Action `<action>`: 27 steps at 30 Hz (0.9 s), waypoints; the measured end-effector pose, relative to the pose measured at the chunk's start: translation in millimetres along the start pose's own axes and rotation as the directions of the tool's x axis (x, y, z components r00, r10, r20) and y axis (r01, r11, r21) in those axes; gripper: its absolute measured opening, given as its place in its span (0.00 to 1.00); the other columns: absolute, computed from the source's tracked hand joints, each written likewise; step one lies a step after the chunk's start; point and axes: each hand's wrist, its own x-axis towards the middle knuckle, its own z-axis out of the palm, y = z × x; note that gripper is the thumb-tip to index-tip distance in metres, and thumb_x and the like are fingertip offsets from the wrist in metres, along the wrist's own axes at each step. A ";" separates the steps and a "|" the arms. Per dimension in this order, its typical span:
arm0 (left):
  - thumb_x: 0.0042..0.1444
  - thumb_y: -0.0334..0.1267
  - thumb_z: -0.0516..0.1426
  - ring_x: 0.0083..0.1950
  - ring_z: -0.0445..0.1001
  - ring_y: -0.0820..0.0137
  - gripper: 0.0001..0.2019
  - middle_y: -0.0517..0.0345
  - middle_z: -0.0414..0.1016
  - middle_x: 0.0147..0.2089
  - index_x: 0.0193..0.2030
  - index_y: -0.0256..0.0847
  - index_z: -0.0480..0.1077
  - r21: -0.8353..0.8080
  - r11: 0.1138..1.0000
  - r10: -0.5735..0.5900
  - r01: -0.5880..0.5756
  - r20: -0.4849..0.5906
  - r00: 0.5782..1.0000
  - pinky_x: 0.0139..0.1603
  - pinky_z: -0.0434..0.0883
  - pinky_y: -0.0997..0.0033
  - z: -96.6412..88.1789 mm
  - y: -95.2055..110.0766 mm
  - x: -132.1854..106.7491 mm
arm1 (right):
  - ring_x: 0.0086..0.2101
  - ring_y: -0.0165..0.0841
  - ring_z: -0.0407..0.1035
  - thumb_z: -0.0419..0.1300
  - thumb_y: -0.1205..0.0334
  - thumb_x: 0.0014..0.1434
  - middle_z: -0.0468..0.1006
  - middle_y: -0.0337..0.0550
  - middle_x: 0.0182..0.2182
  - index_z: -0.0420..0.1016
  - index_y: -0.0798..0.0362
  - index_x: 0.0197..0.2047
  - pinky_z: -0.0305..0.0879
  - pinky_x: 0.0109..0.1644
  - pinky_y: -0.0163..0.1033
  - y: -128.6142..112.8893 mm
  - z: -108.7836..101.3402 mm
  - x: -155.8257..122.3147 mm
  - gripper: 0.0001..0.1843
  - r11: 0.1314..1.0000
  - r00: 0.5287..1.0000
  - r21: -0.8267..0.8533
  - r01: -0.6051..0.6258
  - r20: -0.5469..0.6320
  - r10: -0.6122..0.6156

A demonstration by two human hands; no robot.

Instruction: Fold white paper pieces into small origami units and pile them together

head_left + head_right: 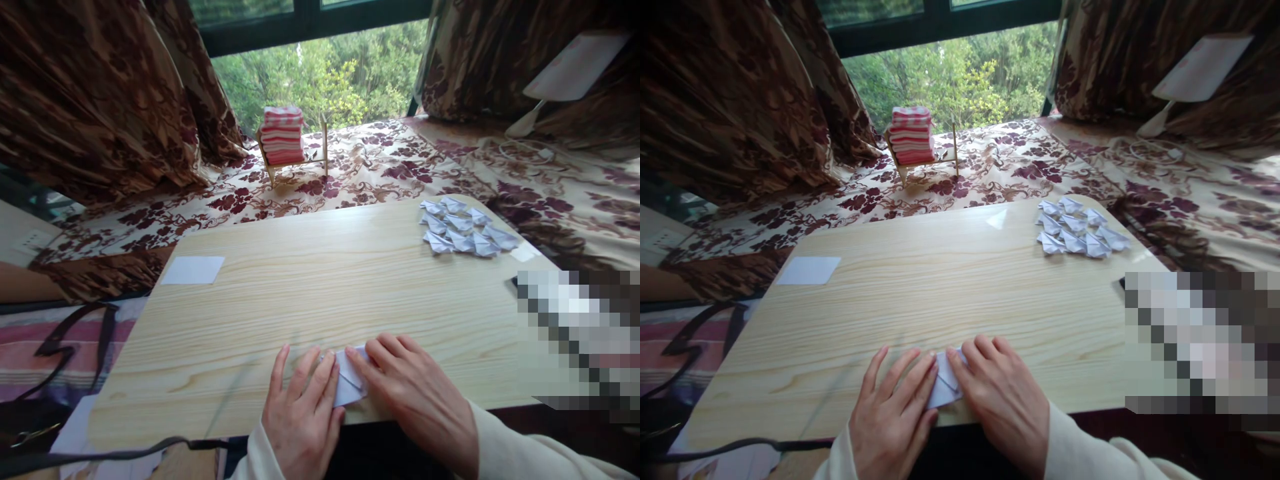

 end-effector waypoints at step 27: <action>0.55 0.35 0.54 0.40 0.69 0.61 0.10 0.51 0.74 0.37 0.42 0.40 0.73 -0.256 0.921 -0.289 0.293 0.052 0.956 0.45 0.64 0.54 -3.9 -6.1 25.7 | 0.31 0.32 0.67 0.62 0.69 0.53 0.74 0.38 0.27 0.70 0.53 0.29 0.59 0.35 0.36 19.8 -18.8 26.6 0.04 0.926 0.980 0.340 -0.167 0.160 0.118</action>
